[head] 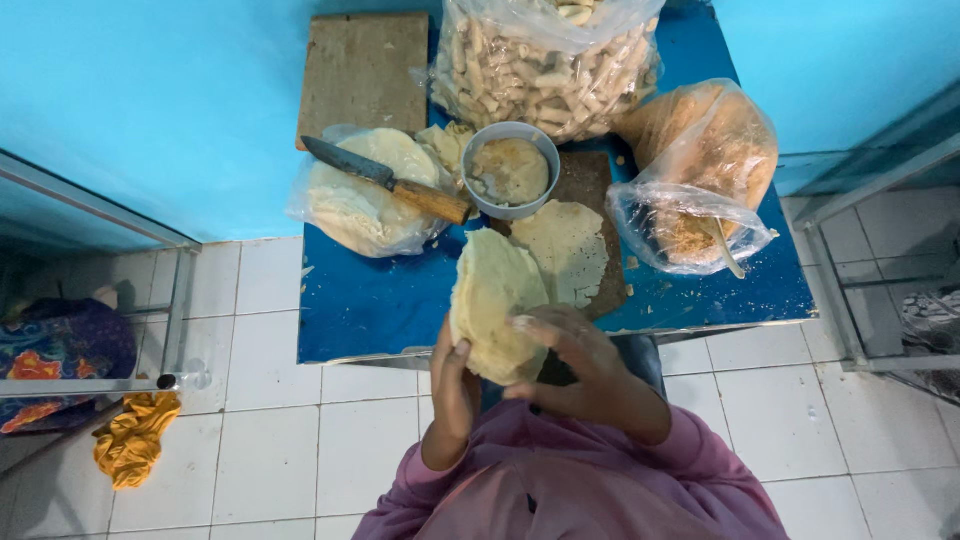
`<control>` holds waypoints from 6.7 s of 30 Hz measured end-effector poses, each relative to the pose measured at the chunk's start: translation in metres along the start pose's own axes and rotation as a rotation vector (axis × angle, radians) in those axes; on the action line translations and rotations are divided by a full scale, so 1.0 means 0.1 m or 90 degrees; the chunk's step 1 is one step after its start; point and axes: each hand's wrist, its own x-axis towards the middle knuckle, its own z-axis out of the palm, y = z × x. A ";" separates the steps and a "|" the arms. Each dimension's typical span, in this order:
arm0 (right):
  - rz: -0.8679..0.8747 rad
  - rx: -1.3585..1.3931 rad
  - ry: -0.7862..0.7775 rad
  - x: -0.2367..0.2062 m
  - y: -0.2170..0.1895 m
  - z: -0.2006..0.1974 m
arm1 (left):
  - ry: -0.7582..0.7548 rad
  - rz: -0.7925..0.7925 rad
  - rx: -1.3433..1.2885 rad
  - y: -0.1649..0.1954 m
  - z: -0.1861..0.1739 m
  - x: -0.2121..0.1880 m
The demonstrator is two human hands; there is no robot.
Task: The person peels thin sheets off round dough discs by hand, stretching and folding the separated layers, and works through the dough pieces one at a time on the table. A knife, a bowl of dough, and bags of dough pieces sit on the work surface.
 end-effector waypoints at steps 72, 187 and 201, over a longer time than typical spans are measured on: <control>0.155 -0.442 0.318 -0.25 0.46 -0.71 | 0.315 0.278 -0.053 0.74 -0.10 0.11; 0.323 -0.357 0.026 0.22 1.39 -0.32 | -0.031 0.315 0.899 0.72 0.06 0.73; 0.168 -0.230 0.073 0.26 0.67 -0.09 | 0.018 0.363 1.037 0.83 -0.31 0.81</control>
